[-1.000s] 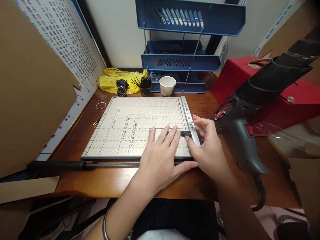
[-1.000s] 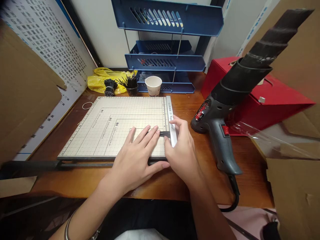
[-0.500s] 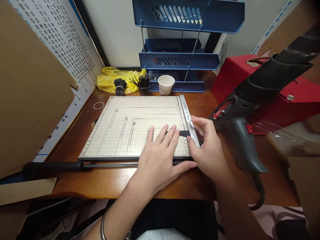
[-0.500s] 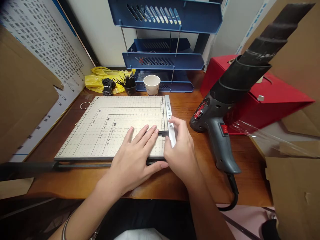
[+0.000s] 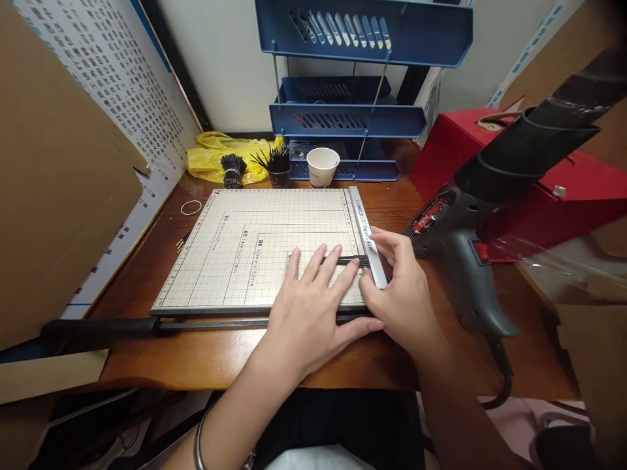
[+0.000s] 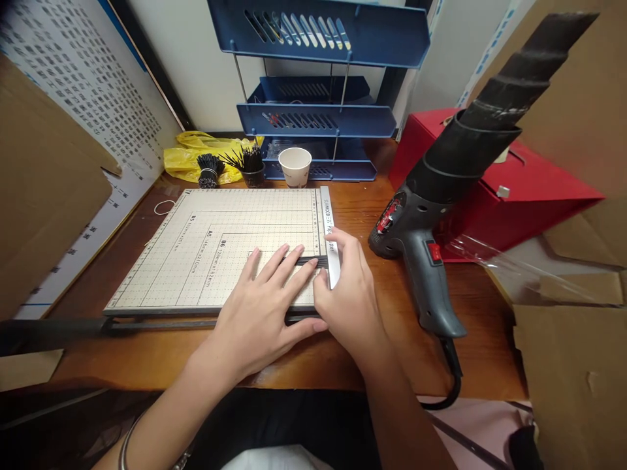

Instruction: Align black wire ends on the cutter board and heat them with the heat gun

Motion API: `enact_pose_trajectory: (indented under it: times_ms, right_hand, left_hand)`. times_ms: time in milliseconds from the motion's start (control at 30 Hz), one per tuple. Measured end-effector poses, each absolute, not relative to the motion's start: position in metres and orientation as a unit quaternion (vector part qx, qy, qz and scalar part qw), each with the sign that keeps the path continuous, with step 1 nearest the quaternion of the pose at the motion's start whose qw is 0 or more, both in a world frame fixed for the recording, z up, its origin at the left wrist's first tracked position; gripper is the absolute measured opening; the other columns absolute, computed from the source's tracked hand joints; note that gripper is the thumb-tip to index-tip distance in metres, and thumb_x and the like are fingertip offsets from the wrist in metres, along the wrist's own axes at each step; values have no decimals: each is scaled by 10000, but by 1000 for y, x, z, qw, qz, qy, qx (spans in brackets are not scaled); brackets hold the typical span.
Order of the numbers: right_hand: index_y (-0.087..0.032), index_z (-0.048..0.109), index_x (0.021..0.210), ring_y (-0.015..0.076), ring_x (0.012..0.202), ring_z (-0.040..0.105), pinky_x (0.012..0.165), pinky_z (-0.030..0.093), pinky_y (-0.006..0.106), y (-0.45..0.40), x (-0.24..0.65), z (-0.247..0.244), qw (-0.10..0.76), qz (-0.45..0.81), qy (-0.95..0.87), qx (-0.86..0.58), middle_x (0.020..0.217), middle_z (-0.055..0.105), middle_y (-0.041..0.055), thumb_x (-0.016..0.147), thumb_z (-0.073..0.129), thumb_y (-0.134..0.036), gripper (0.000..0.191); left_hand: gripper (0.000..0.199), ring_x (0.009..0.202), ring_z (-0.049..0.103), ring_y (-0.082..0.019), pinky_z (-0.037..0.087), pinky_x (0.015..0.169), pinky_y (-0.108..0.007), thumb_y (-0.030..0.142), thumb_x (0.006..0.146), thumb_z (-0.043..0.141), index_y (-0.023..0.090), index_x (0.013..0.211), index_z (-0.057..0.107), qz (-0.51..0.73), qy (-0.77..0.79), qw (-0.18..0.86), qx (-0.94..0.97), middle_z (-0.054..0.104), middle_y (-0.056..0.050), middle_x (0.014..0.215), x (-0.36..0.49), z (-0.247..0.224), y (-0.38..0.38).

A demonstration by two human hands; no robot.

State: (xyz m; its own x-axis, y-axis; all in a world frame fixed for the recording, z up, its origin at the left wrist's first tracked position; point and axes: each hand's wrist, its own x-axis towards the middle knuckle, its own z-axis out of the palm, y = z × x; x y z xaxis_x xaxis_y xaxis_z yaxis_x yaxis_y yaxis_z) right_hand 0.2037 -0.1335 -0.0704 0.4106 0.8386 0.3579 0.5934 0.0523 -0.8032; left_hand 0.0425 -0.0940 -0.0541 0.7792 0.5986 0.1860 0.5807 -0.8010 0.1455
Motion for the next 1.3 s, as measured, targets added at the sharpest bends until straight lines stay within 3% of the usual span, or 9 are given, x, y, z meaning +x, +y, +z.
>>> enact_pose_trajectory:
  times_ms: [467, 833, 1300]
  right_hand:
    - [-257, 479, 1266, 279, 1317, 591, 1113, 511, 543, -132, 202, -71, 501, 110, -532, -674, 1393, 599, 108, 857, 574, -163, 430]
    - [-259, 486, 1269, 312, 1252, 642, 1040, 549, 554, -133, 201, -69, 488, 110, -512, -698, 1381, 627, 106, 839, 586, -205, 445]
    - [-266, 493, 1253, 299, 1238, 671, 1037, 568, 511, -133, 200, -69, 518, 111, -490, -693, 1377, 645, 114, 833, 607, -211, 439]
  left_hand:
    - [783, 1558, 291, -350, 214, 1238, -663, 777, 982, 304, 272, 1564, 444, 98, 305, 43, 946, 358, -142, 1663, 40, -52, -93]
    - [857, 1559, 292, -337, 218, 1251, -644, 796, 973, 281, 212, 1590, 393, 102, 310, 42, 944, 359, -140, 1663, 41, -53, -93]
    - [806, 1559, 287, -354, 226, 1240, -653, 771, 990, 269, 240, 1572, 438, 91, 305, 39, 947, 342, -152, 1668, 41, -50, -93]
